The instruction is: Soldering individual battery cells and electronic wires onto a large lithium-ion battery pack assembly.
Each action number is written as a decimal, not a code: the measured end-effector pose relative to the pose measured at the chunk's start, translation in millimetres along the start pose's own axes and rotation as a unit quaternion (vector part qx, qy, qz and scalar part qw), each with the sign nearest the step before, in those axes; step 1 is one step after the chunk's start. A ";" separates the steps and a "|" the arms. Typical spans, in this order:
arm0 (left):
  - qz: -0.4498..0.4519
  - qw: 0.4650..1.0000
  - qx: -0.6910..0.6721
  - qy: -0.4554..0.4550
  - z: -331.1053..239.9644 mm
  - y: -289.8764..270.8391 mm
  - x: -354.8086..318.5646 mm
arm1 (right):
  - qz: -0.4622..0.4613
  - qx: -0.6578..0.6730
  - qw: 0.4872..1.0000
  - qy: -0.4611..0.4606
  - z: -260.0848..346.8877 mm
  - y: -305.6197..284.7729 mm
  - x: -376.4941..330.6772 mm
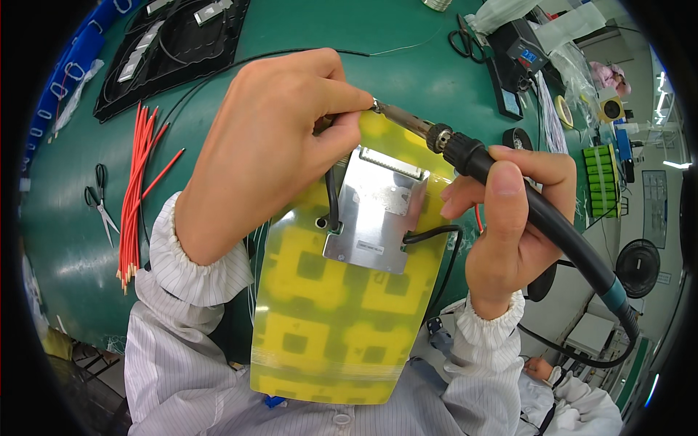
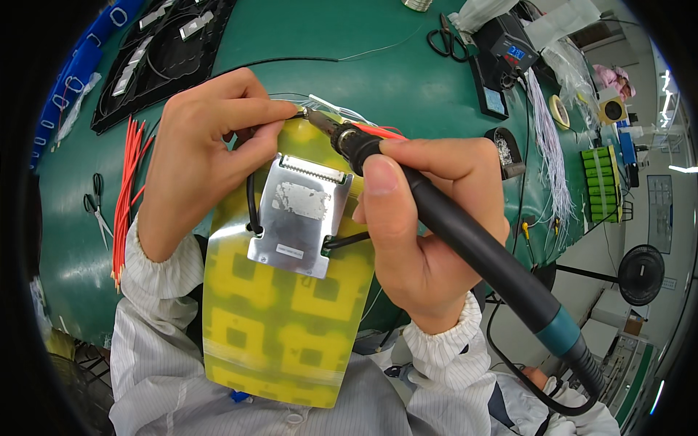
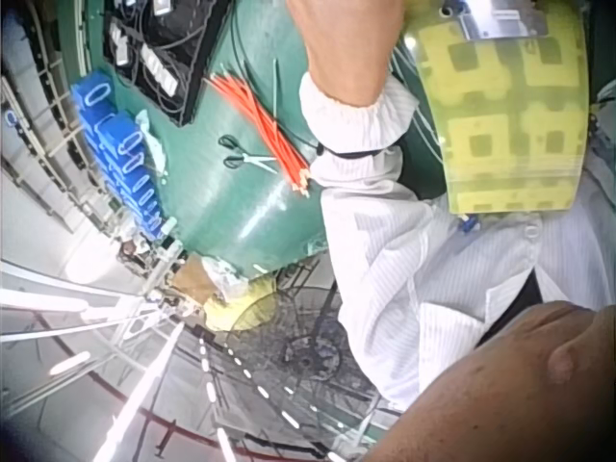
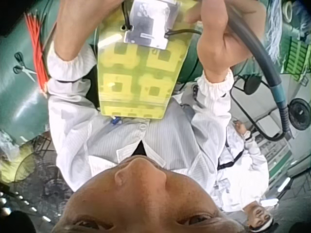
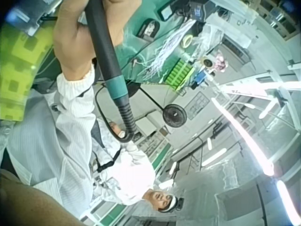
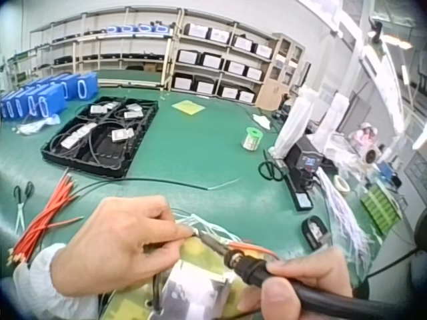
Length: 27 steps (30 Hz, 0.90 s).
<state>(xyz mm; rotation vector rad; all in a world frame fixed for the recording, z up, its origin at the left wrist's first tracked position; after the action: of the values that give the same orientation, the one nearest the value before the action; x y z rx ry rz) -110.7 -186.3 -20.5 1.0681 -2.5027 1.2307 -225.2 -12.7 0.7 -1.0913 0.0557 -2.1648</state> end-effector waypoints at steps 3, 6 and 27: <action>-0.004 1.000 0.009 0.004 -0.8 0.3 -0.5 | -0.005 0.002 1.000 0.000 -1.6 0.0 -0.9; -0.004 1.000 0.008 0.004 -1.7 1.3 -0.6 | -0.014 -0.006 1.000 0.024 1.2 0.4 -0.6; 0.013 1.000 0.020 0.002 -3.4 0.4 -0.3 | 0.021 -0.024 0.999 -0.002 1.9 -3.2 -2.7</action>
<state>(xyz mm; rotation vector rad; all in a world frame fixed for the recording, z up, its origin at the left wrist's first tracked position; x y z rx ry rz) -111.3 -183.5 -18.7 1.0429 -2.5072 1.2951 -224.5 -8.2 1.1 -1.1118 0.1293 -2.1345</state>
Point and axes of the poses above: each hand's wrist, its own x-axis towards the middle knuckle, its own y-axis out of the palm, z = x × y, the point moved 1 cm from there along x, towards the middle knuckle, and after that the axes turned 12 degrees about -y, right-handed, at the moved point
